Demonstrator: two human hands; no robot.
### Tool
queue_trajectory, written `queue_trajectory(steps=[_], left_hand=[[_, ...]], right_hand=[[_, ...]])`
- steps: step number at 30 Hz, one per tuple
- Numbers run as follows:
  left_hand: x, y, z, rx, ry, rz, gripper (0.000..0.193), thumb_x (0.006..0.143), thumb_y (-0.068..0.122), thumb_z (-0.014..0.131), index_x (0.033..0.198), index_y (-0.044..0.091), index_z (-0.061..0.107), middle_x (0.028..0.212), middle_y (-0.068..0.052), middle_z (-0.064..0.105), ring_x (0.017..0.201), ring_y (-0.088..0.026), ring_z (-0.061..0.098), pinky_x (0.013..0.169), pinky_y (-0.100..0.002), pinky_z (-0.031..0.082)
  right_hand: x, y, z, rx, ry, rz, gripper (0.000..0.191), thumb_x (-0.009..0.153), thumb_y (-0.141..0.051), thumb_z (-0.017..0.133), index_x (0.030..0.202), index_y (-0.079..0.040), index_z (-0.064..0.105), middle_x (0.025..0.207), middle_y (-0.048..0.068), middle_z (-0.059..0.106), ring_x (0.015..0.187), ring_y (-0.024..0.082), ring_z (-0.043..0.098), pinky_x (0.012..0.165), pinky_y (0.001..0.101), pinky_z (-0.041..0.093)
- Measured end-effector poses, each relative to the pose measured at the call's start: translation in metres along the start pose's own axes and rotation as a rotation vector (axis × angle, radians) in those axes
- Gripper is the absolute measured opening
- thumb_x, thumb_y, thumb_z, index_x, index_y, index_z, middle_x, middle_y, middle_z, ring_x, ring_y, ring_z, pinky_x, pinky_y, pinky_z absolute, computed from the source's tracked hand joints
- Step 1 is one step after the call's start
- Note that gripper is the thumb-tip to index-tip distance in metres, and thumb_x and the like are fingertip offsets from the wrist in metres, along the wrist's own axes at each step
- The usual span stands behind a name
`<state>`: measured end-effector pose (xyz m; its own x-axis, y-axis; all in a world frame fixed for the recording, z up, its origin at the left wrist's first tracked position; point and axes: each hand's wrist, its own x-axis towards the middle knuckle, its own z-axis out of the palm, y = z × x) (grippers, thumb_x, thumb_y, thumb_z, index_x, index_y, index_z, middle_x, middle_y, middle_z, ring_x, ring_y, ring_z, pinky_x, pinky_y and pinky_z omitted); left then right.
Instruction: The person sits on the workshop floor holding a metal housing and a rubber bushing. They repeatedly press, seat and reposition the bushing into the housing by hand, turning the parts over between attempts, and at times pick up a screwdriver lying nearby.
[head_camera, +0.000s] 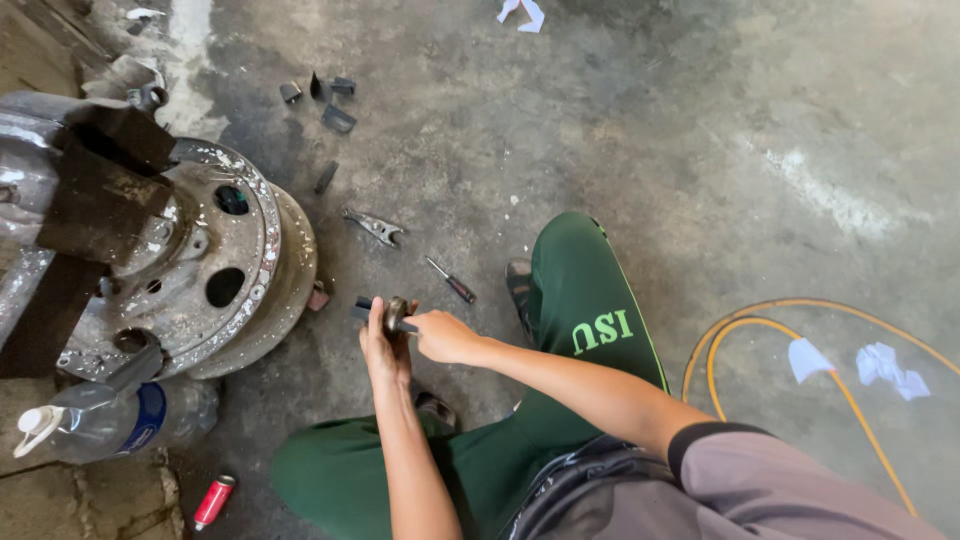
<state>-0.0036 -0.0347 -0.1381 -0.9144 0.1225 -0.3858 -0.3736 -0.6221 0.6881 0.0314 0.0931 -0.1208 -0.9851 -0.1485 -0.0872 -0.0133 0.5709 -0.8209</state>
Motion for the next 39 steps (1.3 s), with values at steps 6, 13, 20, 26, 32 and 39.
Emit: queue_trajectory(steps=[6,13,20,26,32,39], left_hand=[[0.0,0.01,0.021,0.009,-0.133,-0.068,0.042,0.099,0.03,0.066,0.126,-0.001,0.057,0.113,-0.021,0.074,0.098,-0.031,0.071,0.083,-0.039,0.06],[0.016,0.015,0.009,-0.256,-0.059,-0.192,0.046,0.099,0.03,0.065,0.123,-0.006,0.05,0.105,-0.026,0.065,0.096,-0.044,0.074,0.088,-0.051,0.059],[0.009,0.018,-0.003,-0.305,-0.029,-0.078,0.043,0.096,0.021,0.065,0.131,0.003,0.049,0.116,-0.024,0.067,0.094,-0.034,0.069,0.103,-0.062,0.053],[0.003,0.021,-0.003,-0.259,-0.053,-0.014,0.053,0.097,0.015,0.067,0.141,0.017,0.037,0.11,-0.022,0.067,0.094,-0.035,0.07,0.1,-0.065,0.055],[0.006,0.015,0.001,-0.245,-0.067,-0.012,0.044,0.094,0.012,0.067,0.132,0.014,0.045,0.109,-0.026,0.068,0.091,-0.035,0.072,0.094,-0.057,0.06],[-0.005,0.028,0.0,-0.129,-0.15,0.041,0.054,0.094,0.018,0.068,0.141,0.015,0.042,0.119,-0.019,0.066,0.099,-0.035,0.074,0.082,-0.047,0.06]], right_hand=[[0.004,0.009,-0.017,0.657,-0.219,0.448,0.022,0.106,-0.02,0.053,0.125,-0.015,0.062,0.071,0.003,0.053,0.053,0.013,0.055,0.047,0.0301,0.046],[-0.002,-0.034,-0.018,-0.059,-0.072,0.057,0.03,0.098,-0.016,0.057,0.127,-0.018,0.066,0.088,0.02,0.074,0.077,0.041,0.071,0.064,0.0528,0.053],[-0.015,-0.06,-0.021,-0.301,-0.103,0.057,0.039,0.09,-0.014,0.053,0.127,-0.019,0.065,0.093,0.021,0.074,0.083,0.044,0.072,0.07,0.0588,0.056],[-0.017,-0.06,-0.016,-0.334,-0.048,-0.008,0.038,0.089,-0.014,0.053,0.125,-0.016,0.065,0.093,0.02,0.074,0.079,0.044,0.072,0.068,0.0579,0.056],[-0.017,-0.049,-0.01,-0.323,-0.033,0.009,0.039,0.083,-0.012,0.056,0.121,-0.014,0.064,0.091,0.022,0.072,0.079,0.045,0.07,0.066,0.0604,0.053],[0.007,-0.014,0.002,-0.036,0.084,-0.045,0.022,0.089,-0.009,0.058,0.109,-0.009,0.068,0.091,0.024,0.072,0.084,0.047,0.069,0.067,0.0572,0.053]])
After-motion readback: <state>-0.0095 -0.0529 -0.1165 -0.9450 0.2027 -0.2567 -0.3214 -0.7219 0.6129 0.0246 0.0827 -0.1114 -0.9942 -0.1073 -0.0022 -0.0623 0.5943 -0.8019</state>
